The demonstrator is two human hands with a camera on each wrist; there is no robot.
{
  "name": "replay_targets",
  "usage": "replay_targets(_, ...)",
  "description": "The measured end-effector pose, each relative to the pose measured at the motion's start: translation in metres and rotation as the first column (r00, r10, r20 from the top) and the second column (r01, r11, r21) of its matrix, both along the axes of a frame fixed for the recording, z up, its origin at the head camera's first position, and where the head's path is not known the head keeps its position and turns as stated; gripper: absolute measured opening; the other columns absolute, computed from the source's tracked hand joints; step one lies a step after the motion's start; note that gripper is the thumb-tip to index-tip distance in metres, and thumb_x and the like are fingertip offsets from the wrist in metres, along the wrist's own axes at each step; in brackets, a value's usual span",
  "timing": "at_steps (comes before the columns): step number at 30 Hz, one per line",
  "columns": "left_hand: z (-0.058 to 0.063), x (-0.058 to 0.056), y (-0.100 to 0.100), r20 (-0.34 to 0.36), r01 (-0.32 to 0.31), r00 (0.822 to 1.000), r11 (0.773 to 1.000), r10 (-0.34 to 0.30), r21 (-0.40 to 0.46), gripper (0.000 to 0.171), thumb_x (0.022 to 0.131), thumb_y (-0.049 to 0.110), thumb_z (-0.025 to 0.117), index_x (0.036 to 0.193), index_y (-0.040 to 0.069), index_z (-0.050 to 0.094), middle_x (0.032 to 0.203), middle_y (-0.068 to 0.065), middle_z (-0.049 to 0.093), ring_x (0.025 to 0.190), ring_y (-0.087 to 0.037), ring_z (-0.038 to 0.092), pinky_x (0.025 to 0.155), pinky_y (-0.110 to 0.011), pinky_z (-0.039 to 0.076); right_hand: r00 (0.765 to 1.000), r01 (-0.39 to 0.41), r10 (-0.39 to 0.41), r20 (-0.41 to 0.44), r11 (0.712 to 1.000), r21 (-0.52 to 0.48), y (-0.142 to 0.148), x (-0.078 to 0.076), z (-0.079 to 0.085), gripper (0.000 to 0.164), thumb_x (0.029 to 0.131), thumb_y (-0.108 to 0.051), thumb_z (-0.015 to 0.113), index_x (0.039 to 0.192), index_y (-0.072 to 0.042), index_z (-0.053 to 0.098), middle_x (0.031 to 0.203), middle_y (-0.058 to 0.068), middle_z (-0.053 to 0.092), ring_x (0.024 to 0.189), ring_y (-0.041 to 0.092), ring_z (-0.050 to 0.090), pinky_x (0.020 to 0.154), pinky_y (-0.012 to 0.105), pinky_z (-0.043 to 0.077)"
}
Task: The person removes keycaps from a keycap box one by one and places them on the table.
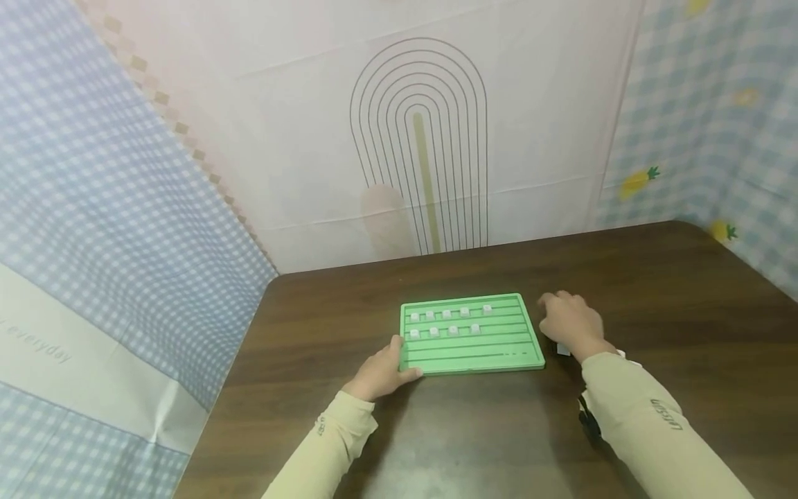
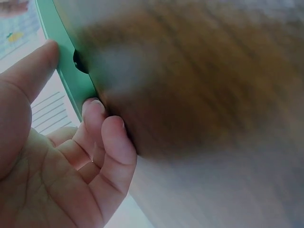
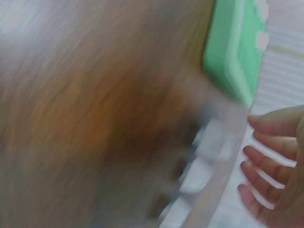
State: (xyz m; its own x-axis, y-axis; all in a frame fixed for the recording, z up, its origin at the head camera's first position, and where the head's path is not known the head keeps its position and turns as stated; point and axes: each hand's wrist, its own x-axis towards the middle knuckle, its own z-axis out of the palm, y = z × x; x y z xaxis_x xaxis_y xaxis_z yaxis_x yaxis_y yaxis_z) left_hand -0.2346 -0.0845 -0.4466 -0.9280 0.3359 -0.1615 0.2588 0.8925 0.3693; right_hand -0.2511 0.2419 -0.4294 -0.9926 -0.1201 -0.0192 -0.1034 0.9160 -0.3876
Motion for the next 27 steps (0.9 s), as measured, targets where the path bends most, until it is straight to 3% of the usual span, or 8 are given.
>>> replay_targets(4,0.001,0.001,0.003,0.017,0.001,1.000,1.000,-0.001,0.012,0.070,0.086,0.041,0.060,0.134,0.000,0.031,0.121,-0.021,0.058,0.095,-0.033,0.061,0.079,-0.044,0.051,0.989,-0.119,0.117,-0.091,0.993,-0.022,-0.032,-0.006,0.001,0.035,0.083,-0.014,0.062,0.116,0.000,0.059,0.119,0.029,0.056,0.104,0.045,0.050,0.072,0.057,0.049)
replay_targets(9,0.002,0.003,0.010,0.036,0.007,0.999,1.000,-0.008,0.015,0.070,0.087,0.042,0.059,0.135,0.001,0.030,0.122,-0.021,0.058,0.095,-0.033,0.060,0.079,-0.044,0.051,0.973,-0.213,0.212,-0.092,0.977,0.001,-0.066,-0.010,-0.009,0.030,0.082,-0.015,0.063,0.110,-0.002,0.063,0.115,0.022,0.062,0.105,0.040,0.054,0.080,0.056,0.048)
replay_targets(17,-0.002,0.003,0.013,0.010,0.006,1.000,1.000,-0.006,-0.007,0.069,0.086,0.044,0.059,0.132,0.001,0.032,0.117,-0.020,0.060,0.090,-0.031,0.062,0.074,-0.042,0.052,0.968,-0.197,0.208,-0.138,0.976,0.093,-0.081,-0.011,-0.017,0.016,0.082,-0.008,0.063,0.097,-0.004,0.066,0.097,0.016,0.066,0.085,0.031,0.059,0.067,0.045,0.051)
replay_targets(23,-0.003,0.000,0.012,-0.021,0.001,1.000,1.000,-0.001,-0.005,0.069,0.085,0.043,0.060,0.131,-0.001,0.033,0.113,-0.020,0.062,0.087,-0.032,0.062,0.071,-0.041,0.052,0.961,-0.175,0.198,-0.192,0.976,0.131,-0.086,-0.013,-0.014,0.012,0.081,-0.008,0.065,0.093,-0.007,0.066,0.091,0.012,0.065,0.083,0.030,0.057,0.061,0.042,0.052)
replay_targets(27,-0.002,0.000,0.011,-0.005,-0.006,1.000,1.000,0.006,-0.004,0.070,0.085,0.043,0.060,0.132,-0.001,0.032,0.116,-0.020,0.061,0.090,-0.032,0.062,0.073,-0.042,0.051,0.961,-0.166,0.189,-0.202,0.978,0.122,-0.085,-0.013,-0.014,0.014,0.082,-0.008,0.063,0.096,-0.006,0.066,0.096,0.014,0.066,0.089,0.033,0.057,0.065,0.045,0.052)
